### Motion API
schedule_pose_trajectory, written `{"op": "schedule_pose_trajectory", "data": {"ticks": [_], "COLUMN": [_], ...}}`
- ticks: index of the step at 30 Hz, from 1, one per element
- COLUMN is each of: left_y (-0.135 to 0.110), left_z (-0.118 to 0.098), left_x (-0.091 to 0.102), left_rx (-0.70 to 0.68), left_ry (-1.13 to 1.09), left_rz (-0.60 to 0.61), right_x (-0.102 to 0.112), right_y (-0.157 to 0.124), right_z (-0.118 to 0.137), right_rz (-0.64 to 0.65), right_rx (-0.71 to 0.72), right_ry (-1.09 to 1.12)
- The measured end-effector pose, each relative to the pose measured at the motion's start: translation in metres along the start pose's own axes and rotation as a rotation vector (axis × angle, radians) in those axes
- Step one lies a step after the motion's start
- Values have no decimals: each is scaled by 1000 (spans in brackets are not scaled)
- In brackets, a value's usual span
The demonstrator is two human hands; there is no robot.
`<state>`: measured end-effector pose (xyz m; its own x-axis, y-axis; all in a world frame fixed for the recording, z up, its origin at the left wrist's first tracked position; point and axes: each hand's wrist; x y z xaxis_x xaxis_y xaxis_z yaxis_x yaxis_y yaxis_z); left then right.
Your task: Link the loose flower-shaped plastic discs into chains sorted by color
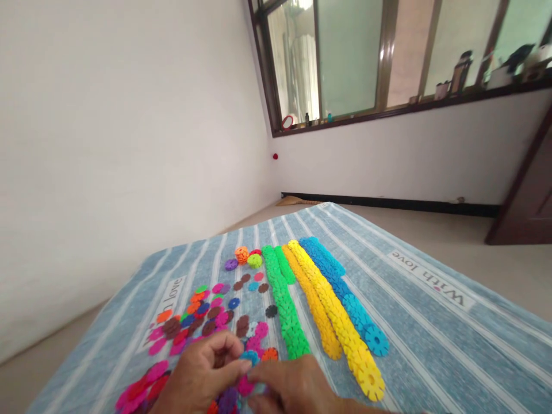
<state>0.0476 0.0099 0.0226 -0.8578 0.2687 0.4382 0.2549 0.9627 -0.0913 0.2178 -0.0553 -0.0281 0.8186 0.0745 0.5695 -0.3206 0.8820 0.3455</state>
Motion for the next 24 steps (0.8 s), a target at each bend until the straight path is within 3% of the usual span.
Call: {"op": "schedule_pose_trajectory", "data": {"ticks": [4,7,14,18,21,24], "left_y": [-15,-18,-20,-21,-19,-17], "left_z": [5,6,5,2,2,6], "left_x": [-7,-12,-22,-23,-21,-21], "left_rx": [1,-13,-62,-91,-107,-121], "left_ry": [-78,-88,-80,-55,-43,-18], "left_rz": [-9,-26,-53,-104,-140,-160], "right_x": [16,22,32,82,134,172], "right_y": [12,12,12,25,32,29], "right_z": [-3,1,7,-8,-46,-93], "right_rz": [-185,-182,-155,-137,-347,-438], "right_rx": [-134,-149,-27,-89,-328,-477], "right_ry": [36,142,255,97,-63,-132]}}
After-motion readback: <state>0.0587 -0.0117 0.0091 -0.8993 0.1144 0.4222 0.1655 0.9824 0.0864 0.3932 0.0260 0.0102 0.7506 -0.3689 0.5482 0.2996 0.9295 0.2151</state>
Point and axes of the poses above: each hand's wrist, its own y-axis towards the middle knuckle, its own x-axis out of the back of the hand, z = x × y, and after that the axes turned 2 degrees about -z, right-handed
